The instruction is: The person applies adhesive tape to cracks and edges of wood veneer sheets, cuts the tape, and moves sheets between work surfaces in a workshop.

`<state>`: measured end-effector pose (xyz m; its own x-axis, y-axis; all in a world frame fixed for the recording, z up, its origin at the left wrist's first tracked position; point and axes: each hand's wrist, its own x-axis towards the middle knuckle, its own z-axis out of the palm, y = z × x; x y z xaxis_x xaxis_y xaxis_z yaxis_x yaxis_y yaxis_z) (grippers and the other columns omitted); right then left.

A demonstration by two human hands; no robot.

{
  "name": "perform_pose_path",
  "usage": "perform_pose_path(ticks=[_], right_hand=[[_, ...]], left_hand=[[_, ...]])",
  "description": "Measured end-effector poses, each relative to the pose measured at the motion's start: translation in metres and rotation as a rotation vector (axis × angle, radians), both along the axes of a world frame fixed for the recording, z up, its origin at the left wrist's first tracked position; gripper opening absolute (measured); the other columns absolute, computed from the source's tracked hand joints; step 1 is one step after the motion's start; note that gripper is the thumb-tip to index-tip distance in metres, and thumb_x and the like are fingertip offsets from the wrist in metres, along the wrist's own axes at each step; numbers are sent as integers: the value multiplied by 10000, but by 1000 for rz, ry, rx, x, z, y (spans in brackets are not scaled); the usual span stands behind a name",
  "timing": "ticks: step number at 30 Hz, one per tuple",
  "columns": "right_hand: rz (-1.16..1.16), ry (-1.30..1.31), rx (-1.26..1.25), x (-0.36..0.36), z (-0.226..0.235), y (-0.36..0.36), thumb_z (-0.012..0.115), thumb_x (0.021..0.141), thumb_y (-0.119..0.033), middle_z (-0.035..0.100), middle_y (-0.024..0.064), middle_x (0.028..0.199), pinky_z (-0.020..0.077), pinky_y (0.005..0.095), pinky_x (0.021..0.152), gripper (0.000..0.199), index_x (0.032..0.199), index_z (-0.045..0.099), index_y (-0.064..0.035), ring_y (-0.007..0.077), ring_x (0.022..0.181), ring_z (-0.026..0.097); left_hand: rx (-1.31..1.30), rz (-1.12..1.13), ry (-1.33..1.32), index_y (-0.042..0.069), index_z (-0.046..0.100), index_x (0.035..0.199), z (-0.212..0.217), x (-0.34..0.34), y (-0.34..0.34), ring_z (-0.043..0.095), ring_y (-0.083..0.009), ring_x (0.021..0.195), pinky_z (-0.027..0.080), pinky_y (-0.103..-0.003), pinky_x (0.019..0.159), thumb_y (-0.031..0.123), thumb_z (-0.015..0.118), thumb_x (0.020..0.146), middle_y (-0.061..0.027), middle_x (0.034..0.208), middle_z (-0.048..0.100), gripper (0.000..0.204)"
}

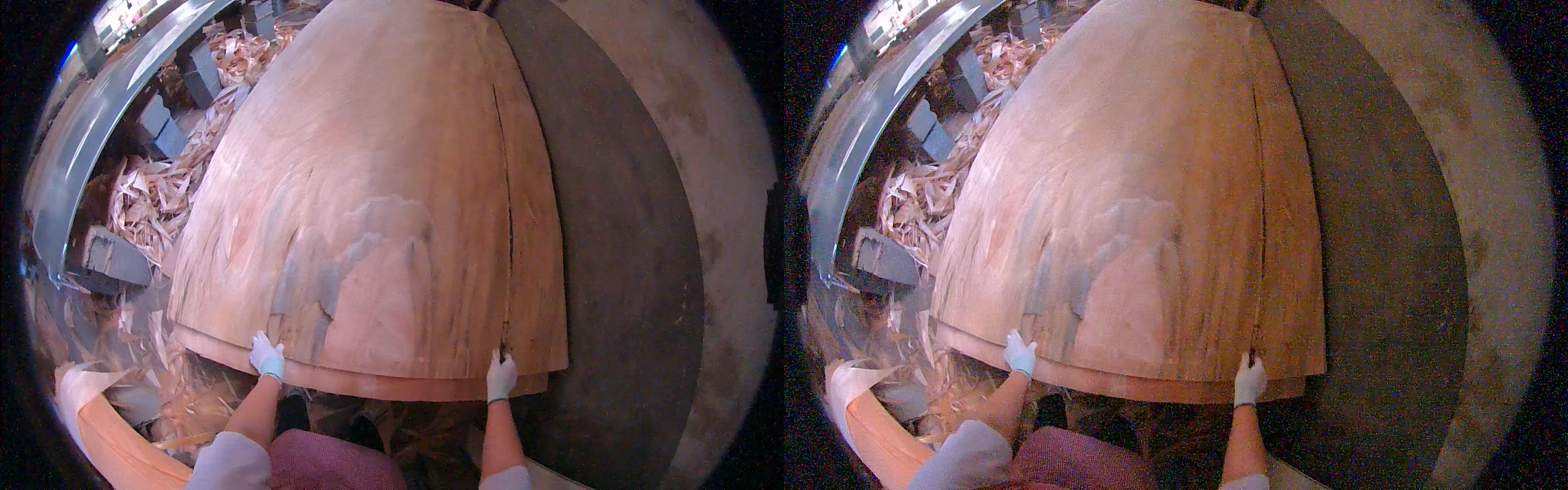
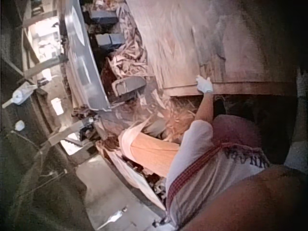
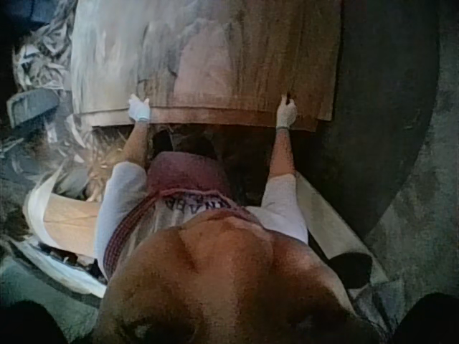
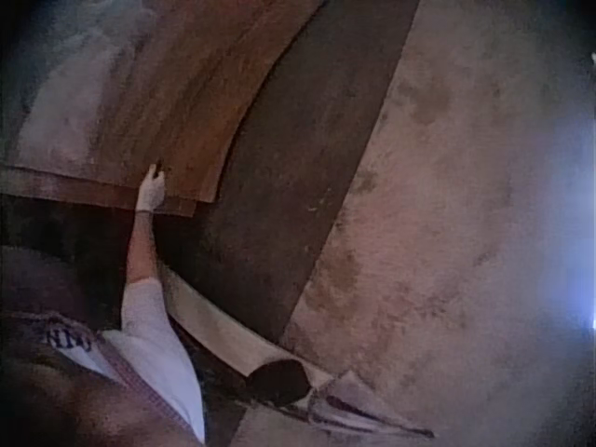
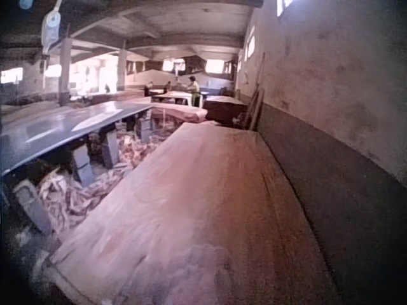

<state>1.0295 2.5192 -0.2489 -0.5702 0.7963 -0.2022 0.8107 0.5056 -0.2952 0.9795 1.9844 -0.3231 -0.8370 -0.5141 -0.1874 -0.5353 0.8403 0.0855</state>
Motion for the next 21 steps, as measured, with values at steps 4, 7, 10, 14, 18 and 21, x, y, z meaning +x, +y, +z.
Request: perform_pose_path(ticks=[4, 7, 10, 14, 18, 21], right_hand=[[89, -18, -79, -59, 31, -44, 491, 950, -459, 671, 209, 983, 473, 461, 793, 504, 1048, 641, 12, 374, 907, 625], [184, 58, -165, -66, 44, -101, 497, 958, -443, 678, 183, 890, 476, 450, 731, 475, 996, 638, 9, 345, 813, 635], [233, 206, -332, -28, 25, -158, 524, 957, -401, 660, 173, 798, 461, 427, 676, 433, 918, 622, 20, 322, 731, 617], [153, 219, -561, 28, -22, -215, 558, 945, -377, 620, 133, 716, 436, 384, 601, 406, 883, 601, 23, 243, 647, 578], [76, 196, -687, 28, -55, -218, 592, 919, -403, 600, 121, 696, 428, 373, 573, 450, 873, 597, 45, 216, 631, 567], [114, 122, -627, 23, -74, -212, 600, 911, -411, 590, 109, 667, 424, 376, 556, 464, 889, 594, 53, 210, 596, 554]], left_hand=[[106, -105, -48, 52, 551, 1073, -2, 2, -16, 616, -374, 980, 498, -472, 828, 286, 746, 755, -203, 1028, 627, 441], [170, -64, -123, 47, 571, 1046, 1, 4, -24, 611, -386, 986, 497, -476, 842, 336, 698, 777, -210, 1041, 631, 416], [193, -87, 176, 37, 570, 1093, 4, 14, -16, 607, -379, 994, 485, -471, 861, 326, 678, 802, -223, 1060, 620, 424], [107, 59, 97, 38, 497, 1252, 60, 16, -23, 532, -374, 1148, 431, -461, 963, 441, 725, 753, -203, 1223, 563, 681], [84, 67, 87, 3, 416, 1326, 52, 1, -33, 535, -350, 1173, 430, -446, 989, 529, 762, 692, -228, 1253, 550, 894], [119, -32, -96, 76, 486, 1276, 64, -12, -23, 596, -340, 1067, 462, -463, 912, 431, 683, 805, -182, 1137, 609, 622]])
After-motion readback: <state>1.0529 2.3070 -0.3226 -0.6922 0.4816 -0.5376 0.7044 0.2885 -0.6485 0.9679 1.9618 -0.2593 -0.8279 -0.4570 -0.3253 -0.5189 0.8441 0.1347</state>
